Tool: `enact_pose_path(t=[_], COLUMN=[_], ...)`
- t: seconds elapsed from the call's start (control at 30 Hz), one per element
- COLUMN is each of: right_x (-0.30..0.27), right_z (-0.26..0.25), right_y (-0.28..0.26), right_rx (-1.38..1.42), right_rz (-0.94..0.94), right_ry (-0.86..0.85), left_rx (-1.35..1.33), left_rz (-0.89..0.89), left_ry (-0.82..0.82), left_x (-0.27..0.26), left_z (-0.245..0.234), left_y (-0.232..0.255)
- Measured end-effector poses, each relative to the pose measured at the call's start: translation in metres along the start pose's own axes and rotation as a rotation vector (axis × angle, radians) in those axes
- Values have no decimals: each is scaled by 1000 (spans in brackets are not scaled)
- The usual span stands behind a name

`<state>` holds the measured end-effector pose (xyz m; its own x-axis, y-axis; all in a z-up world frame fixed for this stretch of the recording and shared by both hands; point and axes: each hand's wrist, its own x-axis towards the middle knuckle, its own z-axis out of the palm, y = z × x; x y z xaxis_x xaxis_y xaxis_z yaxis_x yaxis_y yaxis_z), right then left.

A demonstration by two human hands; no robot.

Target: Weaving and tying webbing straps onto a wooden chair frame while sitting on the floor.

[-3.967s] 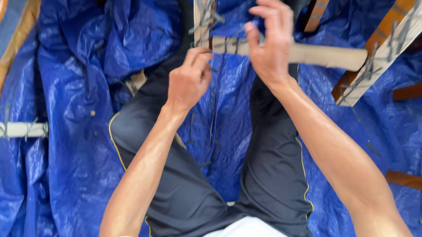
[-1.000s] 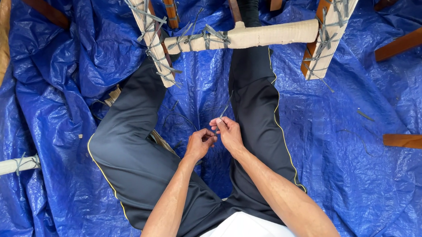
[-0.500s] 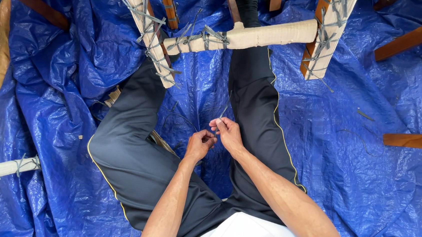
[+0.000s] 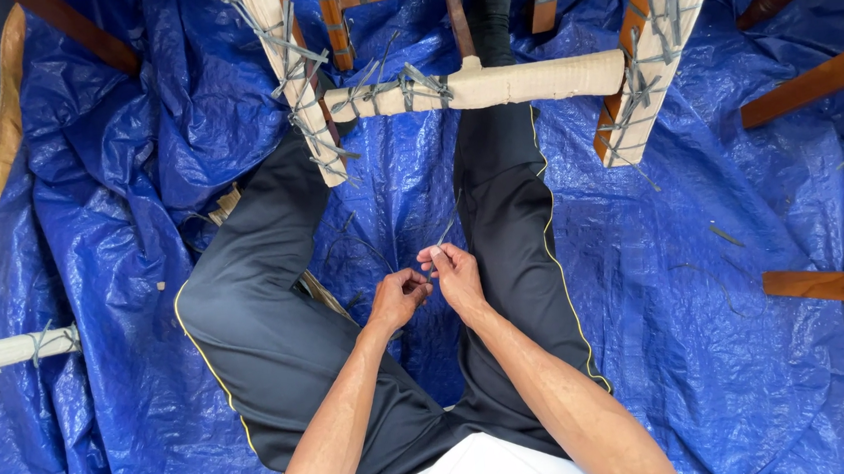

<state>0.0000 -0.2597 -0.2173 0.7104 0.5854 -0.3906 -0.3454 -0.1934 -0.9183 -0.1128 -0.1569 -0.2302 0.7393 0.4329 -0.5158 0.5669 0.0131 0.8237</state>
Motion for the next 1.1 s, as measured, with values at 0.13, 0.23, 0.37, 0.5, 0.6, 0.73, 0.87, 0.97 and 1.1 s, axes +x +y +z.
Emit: enact_pose_path(t=[0.13, 0.23, 0.37, 0.5, 0.6, 0.73, 0.87, 0.97, 1.1], right_x=[1, 1, 1, 1, 1, 1, 0, 0, 0], right_z=[-1, 0, 1, 1, 2, 1, 1, 1, 1], right_y=[1, -1, 0, -1, -2, -2, -3, -4, -2], right_rx=[-1, -2, -5, -4, -11, -14, -18, -15, -25], right_rz=[-11, 9, -3, -2, 9, 9, -7, -13, -19], right_ry=[2, 3, -6, -2, 1, 3, -1, -1, -1], left_rx=[12, 29, 31, 37, 42, 40, 41, 45, 39], left_rz=[-4, -3, -13, -13, -13, -10, -6, -6, -15], left_ry=[-3, -2, 6, 4, 6, 8, 4, 4, -1], left_x=[0, 0, -2, -2, -2, -1, -2, -2, 0], left_z=[0, 0, 0, 0, 1, 1, 1, 0, 1], left_y=[1, 2, 4, 4, 5, 2, 3, 3, -1])
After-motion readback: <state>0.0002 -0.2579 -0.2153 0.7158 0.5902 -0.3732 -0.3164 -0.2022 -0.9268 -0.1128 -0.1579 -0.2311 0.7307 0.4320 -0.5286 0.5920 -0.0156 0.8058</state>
